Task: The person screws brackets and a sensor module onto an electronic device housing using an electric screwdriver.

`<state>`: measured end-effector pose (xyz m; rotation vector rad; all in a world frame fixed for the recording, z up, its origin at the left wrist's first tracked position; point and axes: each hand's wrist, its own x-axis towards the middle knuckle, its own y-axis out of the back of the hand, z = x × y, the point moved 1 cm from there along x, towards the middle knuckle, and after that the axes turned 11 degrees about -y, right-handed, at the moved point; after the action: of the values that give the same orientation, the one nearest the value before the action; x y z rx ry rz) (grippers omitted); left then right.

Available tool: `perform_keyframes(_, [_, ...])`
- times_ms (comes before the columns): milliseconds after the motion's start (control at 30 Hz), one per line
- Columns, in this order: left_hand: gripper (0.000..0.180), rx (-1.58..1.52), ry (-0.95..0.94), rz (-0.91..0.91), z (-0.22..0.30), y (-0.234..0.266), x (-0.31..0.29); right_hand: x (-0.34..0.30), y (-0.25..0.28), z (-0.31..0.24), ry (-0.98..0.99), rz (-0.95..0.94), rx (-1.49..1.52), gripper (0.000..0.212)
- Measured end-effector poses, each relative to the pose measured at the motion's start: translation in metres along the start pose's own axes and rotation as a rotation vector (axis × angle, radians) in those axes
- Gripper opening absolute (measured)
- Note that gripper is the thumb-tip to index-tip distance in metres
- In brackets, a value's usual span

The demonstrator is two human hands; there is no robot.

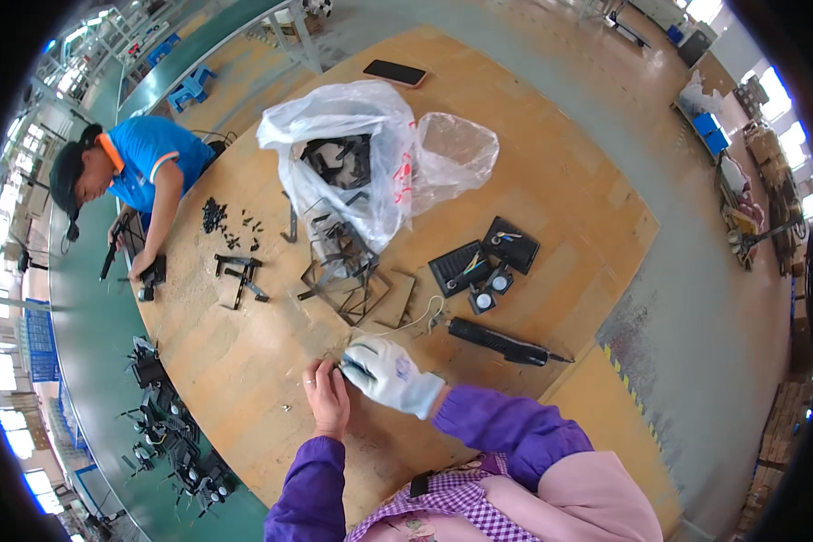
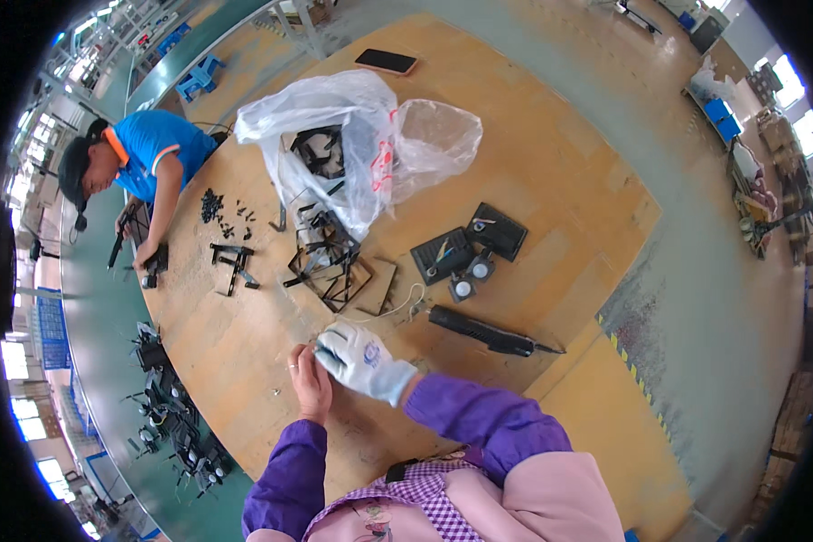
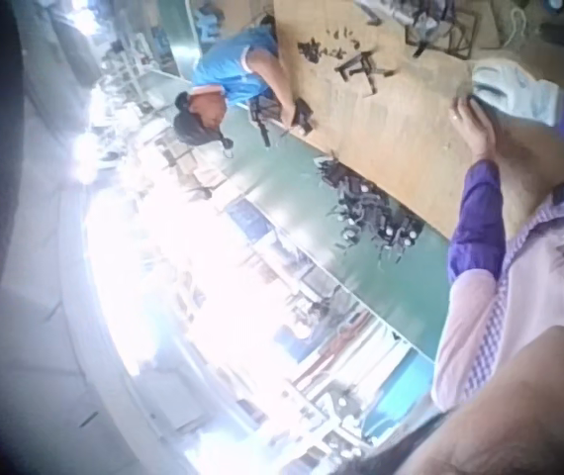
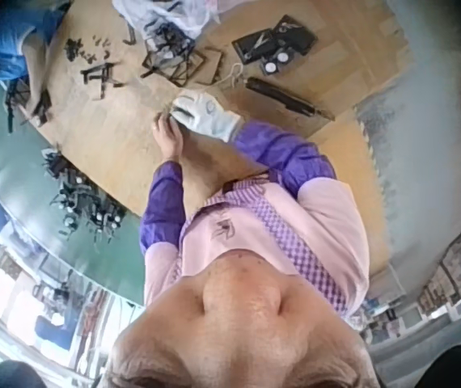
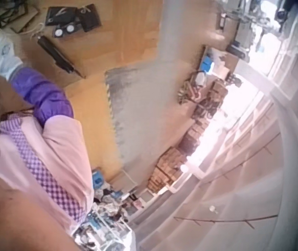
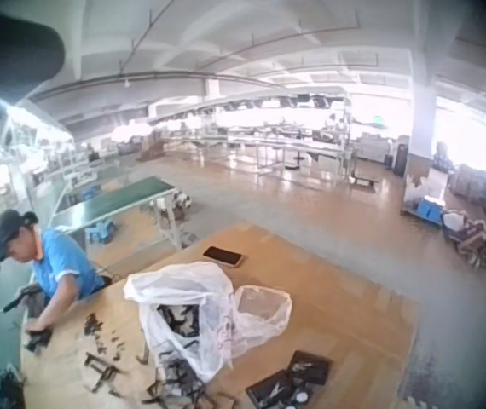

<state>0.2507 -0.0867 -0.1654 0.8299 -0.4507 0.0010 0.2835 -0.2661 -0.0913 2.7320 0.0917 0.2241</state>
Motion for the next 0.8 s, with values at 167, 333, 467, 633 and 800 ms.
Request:
perform_keyframes(167, [0.029, -0.123, -0.298, 0.038, 0.095, -0.028, 0.125, 0.011, 0.152, -0.052, 0.124, 0.215, -0.022, 0.014])
perform_keyframes(333, [0.044, -0.082, -0.688, -0.135, 0.182, -0.091, 0.272, 0.026, 0.234, -0.016, -0.23, 0.56, 0.059, 0.007])
perform_keyframes(467, [0.042, 0.282, -0.683, -0.438, 0.156, -0.145, 0.315, 0.056, 0.266, 0.016, -0.265, 0.69, 0.007, 0.005])
perform_keyframes(633, [0.021, 0.525, -0.787, -0.67, 0.124, -0.148, 0.3, 0.143, 0.283, 0.05, -0.115, 0.56, -0.406, 0.041])
perform_keyframes(800, [0.01, 0.434, -0.917, -0.653, 0.119, -0.124, 0.291, 0.223, 0.233, 0.1, -0.226, 0.364, -0.881, 0.059])
